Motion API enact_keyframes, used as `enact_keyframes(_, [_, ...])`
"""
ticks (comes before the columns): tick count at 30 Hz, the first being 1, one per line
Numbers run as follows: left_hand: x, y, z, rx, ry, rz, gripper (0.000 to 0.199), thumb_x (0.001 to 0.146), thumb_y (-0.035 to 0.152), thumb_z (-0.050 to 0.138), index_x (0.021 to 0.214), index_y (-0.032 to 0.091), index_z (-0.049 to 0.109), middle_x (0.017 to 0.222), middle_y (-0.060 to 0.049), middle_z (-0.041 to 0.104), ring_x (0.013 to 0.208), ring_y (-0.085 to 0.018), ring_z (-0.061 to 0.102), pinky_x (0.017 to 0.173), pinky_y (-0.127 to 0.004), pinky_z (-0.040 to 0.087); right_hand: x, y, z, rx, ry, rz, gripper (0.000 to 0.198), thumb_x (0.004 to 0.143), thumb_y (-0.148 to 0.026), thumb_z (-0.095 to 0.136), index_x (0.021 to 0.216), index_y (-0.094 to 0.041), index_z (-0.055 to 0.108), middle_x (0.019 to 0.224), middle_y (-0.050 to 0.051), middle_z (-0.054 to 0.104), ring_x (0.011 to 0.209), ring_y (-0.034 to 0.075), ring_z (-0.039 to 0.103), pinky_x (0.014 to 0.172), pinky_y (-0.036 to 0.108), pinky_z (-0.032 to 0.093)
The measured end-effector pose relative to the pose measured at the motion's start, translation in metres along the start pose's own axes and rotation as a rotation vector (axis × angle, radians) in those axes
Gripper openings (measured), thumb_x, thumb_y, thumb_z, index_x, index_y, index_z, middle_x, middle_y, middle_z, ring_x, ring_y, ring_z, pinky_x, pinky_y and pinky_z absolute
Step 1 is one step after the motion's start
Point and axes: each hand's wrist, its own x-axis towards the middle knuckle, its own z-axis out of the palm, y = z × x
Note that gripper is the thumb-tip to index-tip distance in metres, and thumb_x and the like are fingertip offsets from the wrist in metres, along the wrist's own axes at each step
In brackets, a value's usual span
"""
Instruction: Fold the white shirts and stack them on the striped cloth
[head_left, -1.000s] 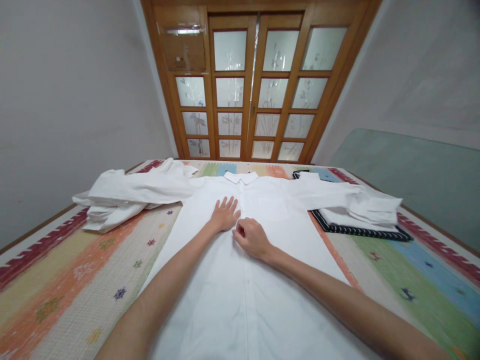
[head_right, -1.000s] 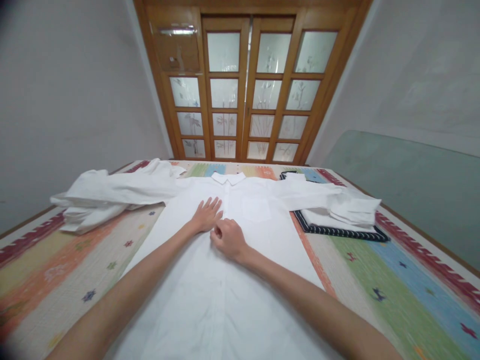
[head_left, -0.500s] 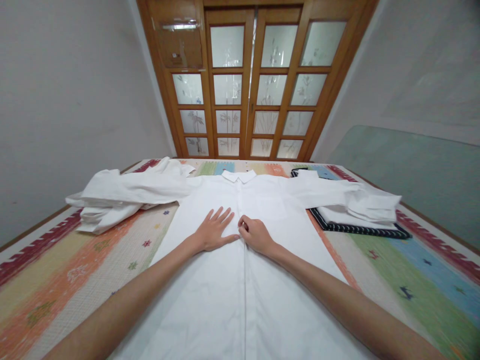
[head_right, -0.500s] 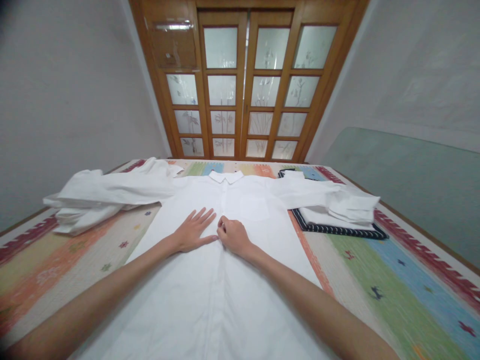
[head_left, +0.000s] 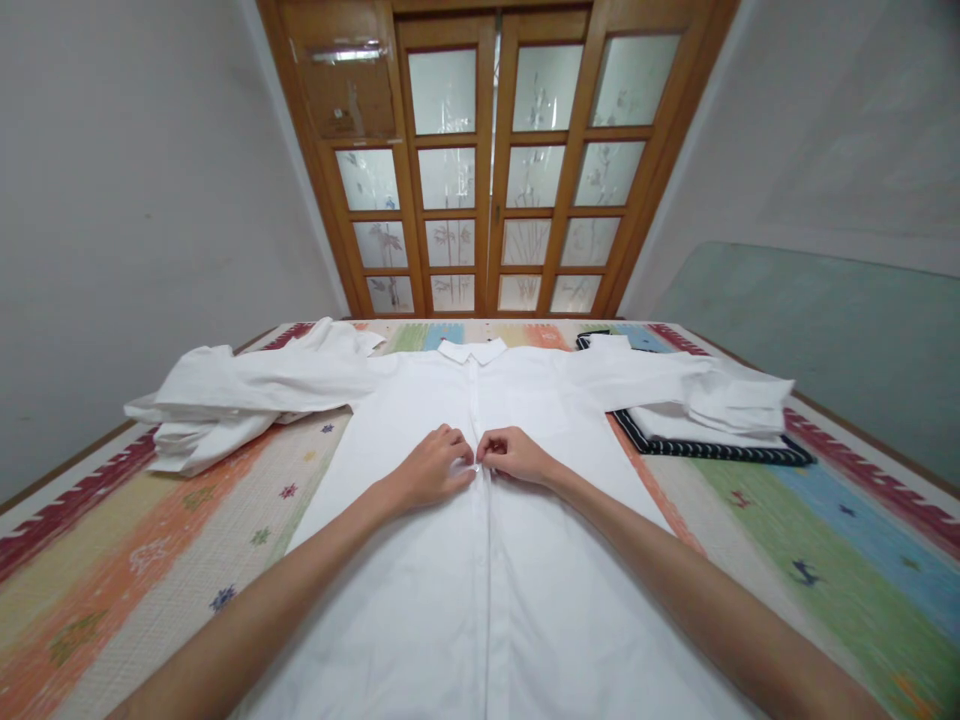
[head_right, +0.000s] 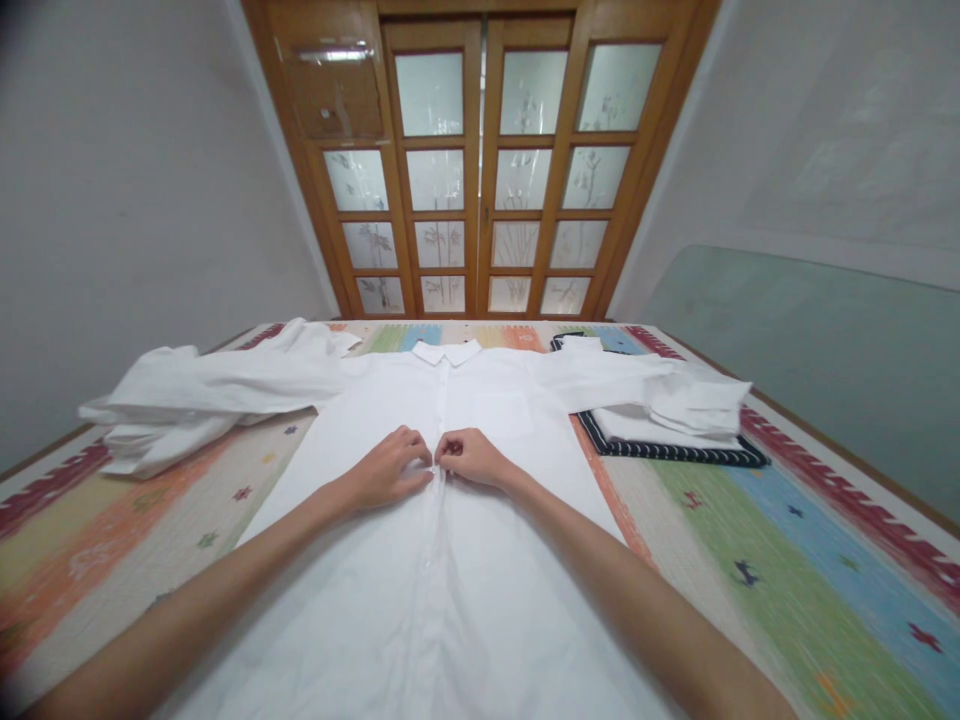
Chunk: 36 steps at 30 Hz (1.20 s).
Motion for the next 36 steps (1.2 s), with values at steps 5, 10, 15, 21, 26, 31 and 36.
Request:
enact_keyframes(5, [0.007,0.006,0.015,-0.039,0.034,-0.044,0.002,0.077,0.019,0.054,0.079,0.021,0.053,0.078,-0.002,0.056,0.077,-0.019,0.051,0.075,-0.033,0.043,0.0,0.003,-0.004,0.084,-0.09,0.046,0.007,0.066,-0.023,0.062,0.07,-0.016,0.063,0.05,-0.007,0.057,0.041,0.007,0.045,0.044,0.019,0.034])
enact_keyframes(10, [0.004,0.008,0.023,-0.127,0.127,-0.118,0.005,0.075,0.018,0.051,0.078,0.021,0.049,0.075,-0.001,0.052,0.076,-0.018,0.049,0.072,-0.033,0.042,0.001,0.002,-0.008,0.184,-0.108,0.068,0.013,0.063,-0.025,0.069,0.071,-0.016,0.063,0.051,-0.007,0.058,0.042,0.006,0.046,0.044,0.019,0.034])
enact_keyframes(15, [0.001,0.013,0.023,-0.114,0.142,-0.104,0.004,0.078,0.018,0.05,0.079,0.021,0.049,0.077,-0.002,0.053,0.077,-0.019,0.049,0.072,-0.034,0.043,0.002,0.006,-0.008,0.215,-0.099,0.063,0.016,0.061,-0.025,0.072,0.07,-0.015,0.063,0.048,-0.007,0.055,0.044,0.006,0.045,0.045,0.018,0.034])
enact_keyframes(21, [0.0,0.015,0.023,-0.095,0.139,-0.087,0.006,0.079,0.016,0.049,0.08,0.022,0.048,0.077,-0.002,0.053,0.076,-0.019,0.049,0.071,-0.034,0.043,0.0,0.004,-0.006,0.199,-0.093,0.066,0.017,0.061,-0.027,0.073,0.07,-0.015,0.063,0.05,-0.007,0.057,0.044,0.007,0.047,0.045,0.019,0.034])
enact_keyframes(26, [-0.001,0.014,0.021,-0.152,0.146,-0.078,0.006,0.081,0.015,0.047,0.081,0.021,0.049,0.079,-0.003,0.055,0.078,-0.019,0.052,0.071,-0.033,0.045,-0.001,-0.001,-0.006,0.233,-0.089,0.073,0.019,0.06,-0.027,0.074,0.07,-0.016,0.062,0.054,-0.006,0.06,0.044,0.007,0.047,0.044,0.019,0.035])
enact_keyframes(31, [-0.001,0.011,0.02,-0.249,0.156,-0.075,0.005,0.083,0.016,0.049,0.083,0.02,0.053,0.081,-0.004,0.056,0.078,-0.017,0.055,0.073,-0.031,0.047,0.0,0.004,-0.005,0.25,-0.083,0.058,0.019,0.062,-0.027,0.074,0.071,-0.016,0.062,0.053,-0.006,0.059,0.044,0.007,0.047,0.045,0.019,0.036])
enact_keyframes(36, [-0.001,0.006,0.019,-0.327,0.156,-0.07,0.004,0.081,0.016,0.053,0.082,0.02,0.056,0.082,-0.003,0.059,0.077,-0.016,0.056,0.072,-0.03,0.048,0.001,0.009,-0.005,0.21,-0.084,0.055,0.018,0.063,-0.027,0.074,0.072,-0.016,0.063,0.053,-0.006,0.058,0.047,0.007,0.049,0.047,0.019,0.037])
